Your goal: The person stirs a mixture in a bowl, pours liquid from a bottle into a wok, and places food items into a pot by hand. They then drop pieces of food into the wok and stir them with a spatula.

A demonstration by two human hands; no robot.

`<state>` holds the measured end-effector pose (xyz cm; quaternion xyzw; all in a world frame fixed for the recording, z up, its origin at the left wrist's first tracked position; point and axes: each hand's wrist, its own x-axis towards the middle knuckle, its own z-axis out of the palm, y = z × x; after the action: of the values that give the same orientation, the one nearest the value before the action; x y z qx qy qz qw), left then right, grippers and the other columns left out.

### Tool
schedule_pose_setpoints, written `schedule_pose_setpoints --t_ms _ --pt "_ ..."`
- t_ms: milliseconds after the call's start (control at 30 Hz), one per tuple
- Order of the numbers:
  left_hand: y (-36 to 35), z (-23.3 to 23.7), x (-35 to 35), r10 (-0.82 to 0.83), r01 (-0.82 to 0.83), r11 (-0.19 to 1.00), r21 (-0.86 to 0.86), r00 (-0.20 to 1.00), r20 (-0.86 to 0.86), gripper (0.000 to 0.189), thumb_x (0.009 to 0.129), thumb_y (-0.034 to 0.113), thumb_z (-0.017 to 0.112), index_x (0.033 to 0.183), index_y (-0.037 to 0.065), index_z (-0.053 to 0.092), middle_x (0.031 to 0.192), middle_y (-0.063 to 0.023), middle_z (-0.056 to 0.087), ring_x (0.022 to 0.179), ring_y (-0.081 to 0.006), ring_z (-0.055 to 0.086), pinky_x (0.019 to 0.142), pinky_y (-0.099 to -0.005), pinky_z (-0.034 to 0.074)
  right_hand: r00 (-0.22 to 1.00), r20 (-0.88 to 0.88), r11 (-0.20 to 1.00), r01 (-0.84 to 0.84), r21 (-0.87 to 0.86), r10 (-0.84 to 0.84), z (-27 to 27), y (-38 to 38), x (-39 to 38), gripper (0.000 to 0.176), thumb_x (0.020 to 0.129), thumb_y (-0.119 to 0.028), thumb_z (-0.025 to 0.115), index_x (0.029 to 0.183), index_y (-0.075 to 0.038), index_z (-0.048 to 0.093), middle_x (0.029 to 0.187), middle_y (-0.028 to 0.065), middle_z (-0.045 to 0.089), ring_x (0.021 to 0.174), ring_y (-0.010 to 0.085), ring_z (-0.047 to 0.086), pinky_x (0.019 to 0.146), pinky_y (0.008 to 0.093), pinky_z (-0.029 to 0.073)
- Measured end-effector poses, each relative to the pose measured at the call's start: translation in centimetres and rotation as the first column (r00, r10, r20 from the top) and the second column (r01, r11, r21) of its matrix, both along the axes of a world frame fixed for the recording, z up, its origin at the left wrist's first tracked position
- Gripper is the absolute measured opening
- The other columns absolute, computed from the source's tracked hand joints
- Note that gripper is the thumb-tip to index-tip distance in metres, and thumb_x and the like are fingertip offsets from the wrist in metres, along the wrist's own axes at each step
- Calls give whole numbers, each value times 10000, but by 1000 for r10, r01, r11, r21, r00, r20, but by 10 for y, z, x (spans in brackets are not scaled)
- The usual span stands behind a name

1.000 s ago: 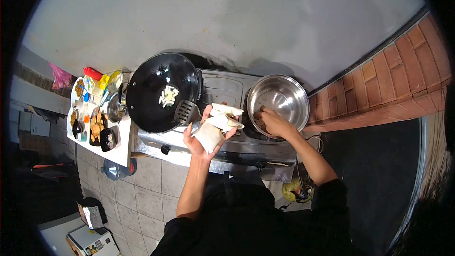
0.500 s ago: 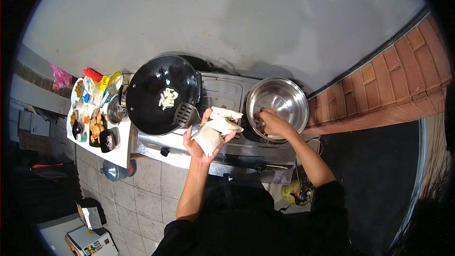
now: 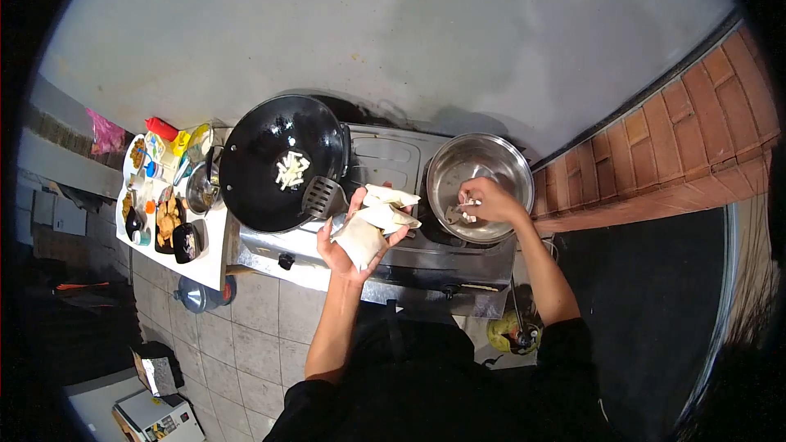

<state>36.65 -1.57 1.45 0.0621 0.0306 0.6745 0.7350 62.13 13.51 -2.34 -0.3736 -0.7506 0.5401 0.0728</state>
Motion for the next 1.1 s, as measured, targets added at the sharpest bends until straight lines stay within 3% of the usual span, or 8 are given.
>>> schedule_pose_setpoints --t_ms 33,200,400,567,667,800,867,1100 --pt "0 0 0 -2 2 1000 0 1000 3 693 702 498 688 1275 151 512 1452 -186 280 1277 -524 306 980 -623 392 998 -69 1000 -2 31 5 5 -1 2 113 738 17 658 784 17 554 754 48 583 723 86 558 638 263 457" --pt "-5 -4 -4 25 -25 1000 10 1000 -14 727 704 523 659 1311 165 481 1461 -182 251 1278 -525 288 948 -642 416 978 -195 997 77 22 -71 23 -5 11 120 750 57 660 800 7 563 779 19 578 738 84 566 664 238 475" --pt "-19 -1 -12 20 -20 1000 -13 1000 15 745 667 553 682 1287 184 495 1448 -175 259 1271 -515 298 947 -627 424 920 -282 953 218 -213 -273 64 -15 7 97 802 44 651 838 5 570 784 15 564 726 97 599 615 239 488" --pt "-33 -1 -30 23 -25 999 47 999 47 734 682 508 695 1287 161 469 1441 -175 278 1270 -497 329 999 -603 378 915 -376 989 117 -92 -143 122 -7 -51 98 817 40 649 832 0 561 783 31 571 690 114 599 605 251 504" --pt "-46 -2 -44 51 -55 997 60 996 72 742 680 511 698 1293 160 470 1444 -177 277 1276 -498 322 1001 -606 376 929 -357 986 42 -163 -99 136 -5 -108 93 821 39 647 837 4 562 799 38 564 710 110 590 600 257 506" --pt "-67 -8 -70 120 -121 993 12 992 47 744 686 509 694 1305 163 469 1449 -184 273 1284 -499 315 1004 -610 367 911 -400 985 -147 -85 101 122 2 -191 89 808 38 646 829 6 566 805 31 551 744 99 579 613 249 506" --pt "-76 -14 -85 154 -151 987 54 987 -46 766 710 583 628 1331 171 448 1467 -182 221 1283 -524 280 972 -622 388 911 -386 979 -189 -82 144 110 5 -229 92 797 38 650 826 6 568 799 28 551 733 99 581 611 249 504" --pt "-105 -10 -129 243 -242 970 23 967 -72 758 700 591 623 1324 190 469 1481 -181 207 1282 -539 269 980 -630 367 922 -322 968 -244 -59 213 77 6 -310 108 780 15 673 842 -1 586 807 14 547 703 84 578 604 216 486"
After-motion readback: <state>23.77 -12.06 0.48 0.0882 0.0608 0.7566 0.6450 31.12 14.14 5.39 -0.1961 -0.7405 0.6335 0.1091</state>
